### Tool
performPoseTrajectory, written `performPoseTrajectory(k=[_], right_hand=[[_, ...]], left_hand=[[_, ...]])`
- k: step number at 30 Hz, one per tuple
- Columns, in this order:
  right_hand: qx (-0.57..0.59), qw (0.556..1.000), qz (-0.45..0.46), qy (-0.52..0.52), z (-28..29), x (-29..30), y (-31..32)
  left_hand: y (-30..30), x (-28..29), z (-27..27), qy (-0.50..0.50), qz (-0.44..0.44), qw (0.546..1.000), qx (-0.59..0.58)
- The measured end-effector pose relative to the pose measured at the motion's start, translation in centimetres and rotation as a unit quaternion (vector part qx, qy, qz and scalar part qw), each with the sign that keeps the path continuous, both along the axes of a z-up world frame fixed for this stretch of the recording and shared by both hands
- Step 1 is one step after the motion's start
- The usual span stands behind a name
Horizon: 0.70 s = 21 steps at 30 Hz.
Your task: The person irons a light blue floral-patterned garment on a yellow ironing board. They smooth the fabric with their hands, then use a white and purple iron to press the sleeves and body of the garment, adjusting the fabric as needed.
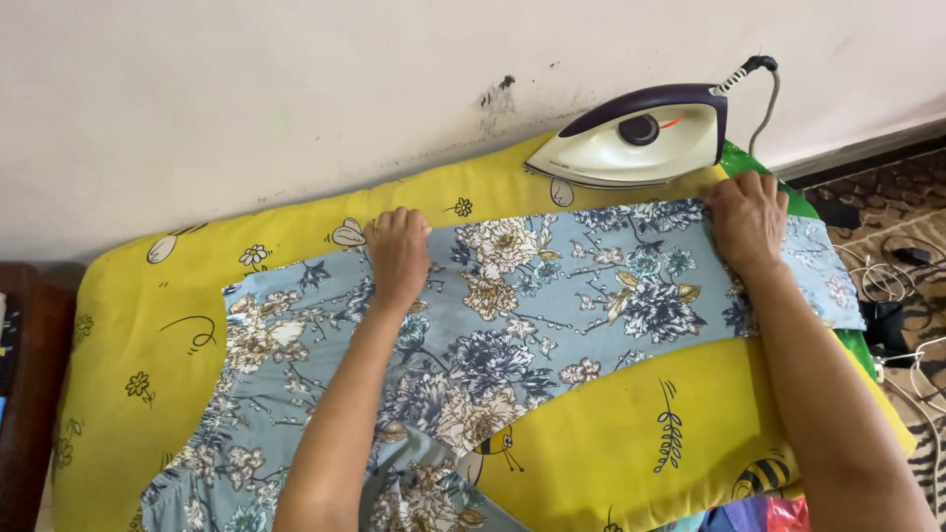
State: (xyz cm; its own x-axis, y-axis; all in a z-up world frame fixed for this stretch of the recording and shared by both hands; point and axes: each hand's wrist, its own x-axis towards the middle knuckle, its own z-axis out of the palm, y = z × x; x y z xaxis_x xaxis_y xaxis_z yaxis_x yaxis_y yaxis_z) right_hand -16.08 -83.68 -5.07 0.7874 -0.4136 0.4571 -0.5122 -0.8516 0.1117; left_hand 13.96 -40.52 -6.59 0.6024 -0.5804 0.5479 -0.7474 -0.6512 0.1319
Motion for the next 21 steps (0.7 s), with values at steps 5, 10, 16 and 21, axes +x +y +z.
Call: performPoseTrajectory(k=[5, 10, 16, 21], right_hand=[[-0.053, 0.998, -0.024, 0.019, 0.9, 0.3, 2.9], [0.032, 0.989, 0.142, -0.032, 1.2, 1.3, 8.7], [0.094, 0.965, 0.234, -0.068, 1.0, 8.4, 16.3], [0.153, 0.936, 0.314, -0.054, 0.8, 19.2, 24.3]], left_hand=[[1.6, 1.3, 1.0, 0.055, -0.042, 0.997, 0.016], [10.0, 4.4, 4.7, 0.173, 0.043, 0.979, 0.094], [22.7, 6.2, 5.5, 0.283, 0.336, 0.896, 0.062], [24.6, 5.2, 4.2, 0.332, 0.207, 0.919, -0.039]])
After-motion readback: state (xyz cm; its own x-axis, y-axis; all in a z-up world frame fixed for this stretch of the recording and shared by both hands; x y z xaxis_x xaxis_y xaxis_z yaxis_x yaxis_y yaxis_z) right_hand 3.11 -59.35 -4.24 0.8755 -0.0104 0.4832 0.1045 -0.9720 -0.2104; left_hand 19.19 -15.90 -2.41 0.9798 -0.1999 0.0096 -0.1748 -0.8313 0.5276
